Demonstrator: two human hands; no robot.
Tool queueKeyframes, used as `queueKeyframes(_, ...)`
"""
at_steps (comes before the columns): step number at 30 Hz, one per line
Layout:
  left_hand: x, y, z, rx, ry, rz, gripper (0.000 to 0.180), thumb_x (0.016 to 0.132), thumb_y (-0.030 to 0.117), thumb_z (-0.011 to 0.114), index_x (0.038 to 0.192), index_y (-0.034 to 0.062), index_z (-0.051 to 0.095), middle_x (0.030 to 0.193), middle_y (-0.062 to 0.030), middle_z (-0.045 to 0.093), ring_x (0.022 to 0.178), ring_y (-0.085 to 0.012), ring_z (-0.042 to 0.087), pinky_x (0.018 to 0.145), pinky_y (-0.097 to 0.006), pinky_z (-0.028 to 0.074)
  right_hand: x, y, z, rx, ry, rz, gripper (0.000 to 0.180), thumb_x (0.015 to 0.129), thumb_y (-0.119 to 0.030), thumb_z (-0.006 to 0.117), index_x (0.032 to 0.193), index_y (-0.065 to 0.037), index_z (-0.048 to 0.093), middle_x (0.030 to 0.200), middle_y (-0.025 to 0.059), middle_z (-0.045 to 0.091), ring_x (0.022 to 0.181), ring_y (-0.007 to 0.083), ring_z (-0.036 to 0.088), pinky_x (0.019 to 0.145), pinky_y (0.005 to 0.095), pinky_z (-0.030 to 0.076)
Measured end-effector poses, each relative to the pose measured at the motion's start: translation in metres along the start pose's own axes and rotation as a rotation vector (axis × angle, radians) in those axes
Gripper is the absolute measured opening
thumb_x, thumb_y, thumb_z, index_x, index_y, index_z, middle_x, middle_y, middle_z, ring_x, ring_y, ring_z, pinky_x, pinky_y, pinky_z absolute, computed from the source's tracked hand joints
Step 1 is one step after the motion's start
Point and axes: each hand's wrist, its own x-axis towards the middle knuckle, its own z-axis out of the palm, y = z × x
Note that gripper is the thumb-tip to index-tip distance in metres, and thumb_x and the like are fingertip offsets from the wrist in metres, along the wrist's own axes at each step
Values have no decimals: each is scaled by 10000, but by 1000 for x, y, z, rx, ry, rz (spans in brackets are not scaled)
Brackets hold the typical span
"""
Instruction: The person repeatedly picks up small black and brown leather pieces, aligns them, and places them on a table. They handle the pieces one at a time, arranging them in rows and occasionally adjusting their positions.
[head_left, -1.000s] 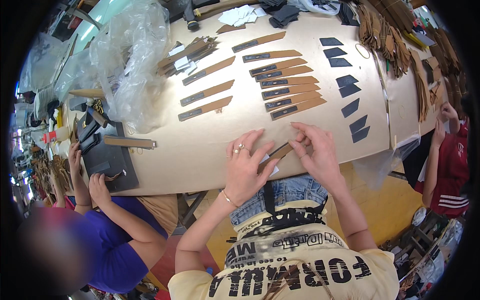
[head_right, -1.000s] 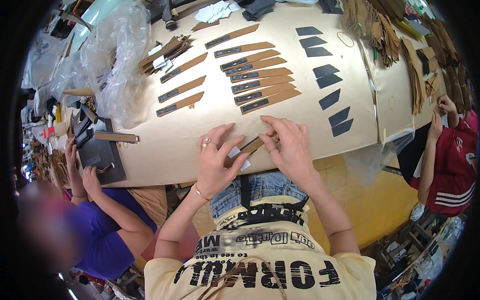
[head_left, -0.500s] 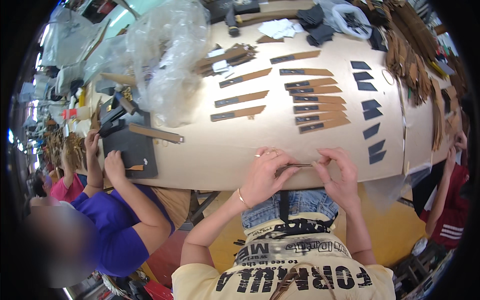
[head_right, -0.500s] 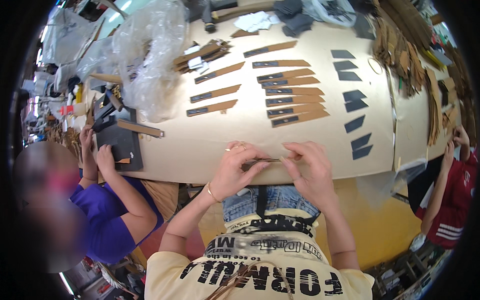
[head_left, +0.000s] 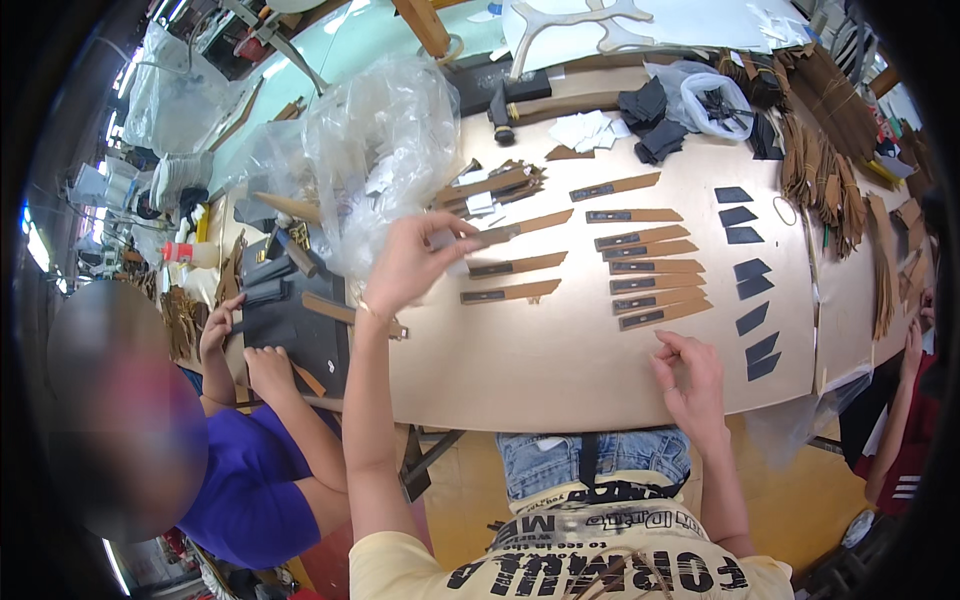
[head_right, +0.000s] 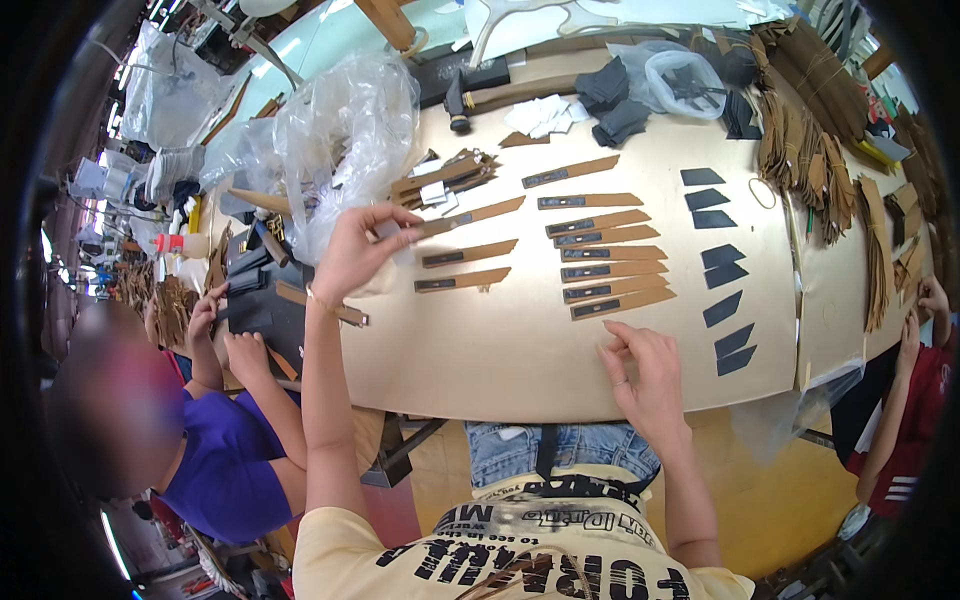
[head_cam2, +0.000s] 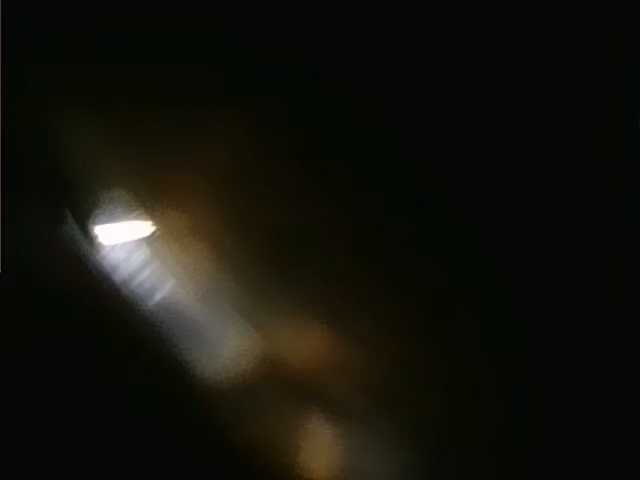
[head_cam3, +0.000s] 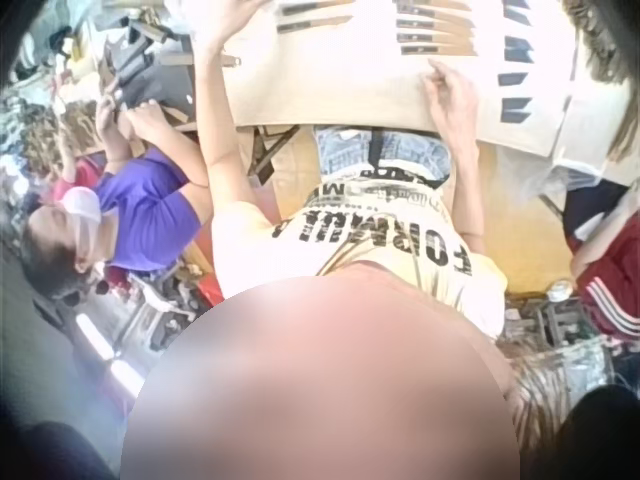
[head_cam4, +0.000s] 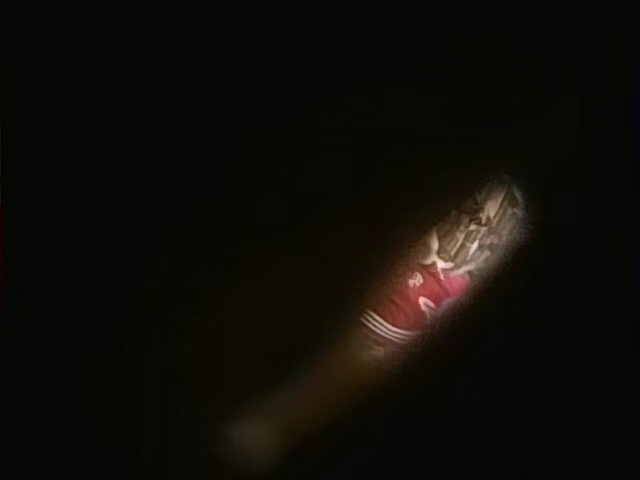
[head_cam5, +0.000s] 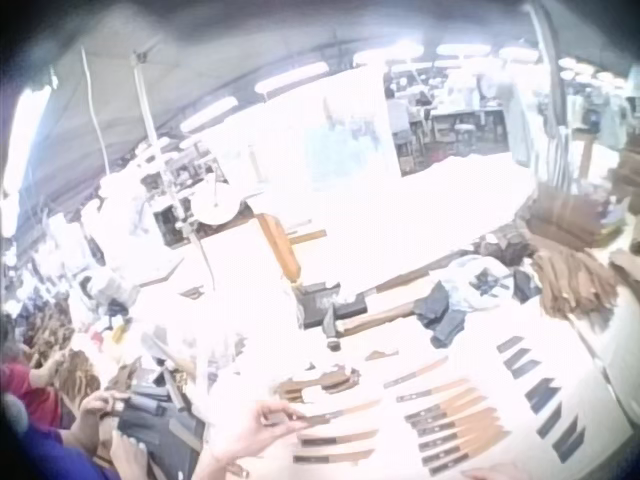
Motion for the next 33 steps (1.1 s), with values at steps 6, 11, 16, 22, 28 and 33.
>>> queueKeyframes(6,81,-18,-9,7,71,141,187,844,159,744,940,-1,744,795,-116,724,685,-167,632,697,-313,498,3,0,2,-71,16,-62,311,861,-99,706,1167,-90,648,876,25,658,845,211,625,853,364,423)
queueKeyframes(11,103,-32,13,251,115,216,237,826,206,768,962,12,758,882,-128,736,805,-222,671,778,-353,519,0,5,-4,-120,85,-35,271,863,-127,706,1129,-97,663,908,46,653,909,220,620,857,372,425)
queueKeyframes(16,73,-13,29,462,509,386,299,848,138,741,1125,38,688,1219,-155,613,1085,-336,602,924,-415,483,-13,23,-28,-228,256,20,200,850,-136,718,1043,-93,690,934,57,651,918,241,616,850,373,428)
queueKeyframes(22,-28,23,84,412,320,498,262,805,82,762,1062,108,717,1168,-71,637,1104,-264,592,959,-422,443,-49,47,-70,-364,481,271,116,841,-92,720,956,-92,718,975,79,655,963,272,607,863,394,455)
queueKeyframes(28,-73,26,116,350,287,352,228,817,143,768,1039,122,723,1091,-63,659,1014,-250,619,932,-417,431,-54,57,-83,-332,507,394,130,837,-97,731,964,-70,717,1023,92,651,977,285,602,855,382,464)
queueKeyframes(33,-74,51,153,304,230,477,226,821,148,767,1037,103,717,1072,-63,654,979,-250,617,903,-407,442,-19,48,-43,-350,331,28,159,827,-135,739,982,-104,721,1027,80,643,999,268,599,876,400,461)
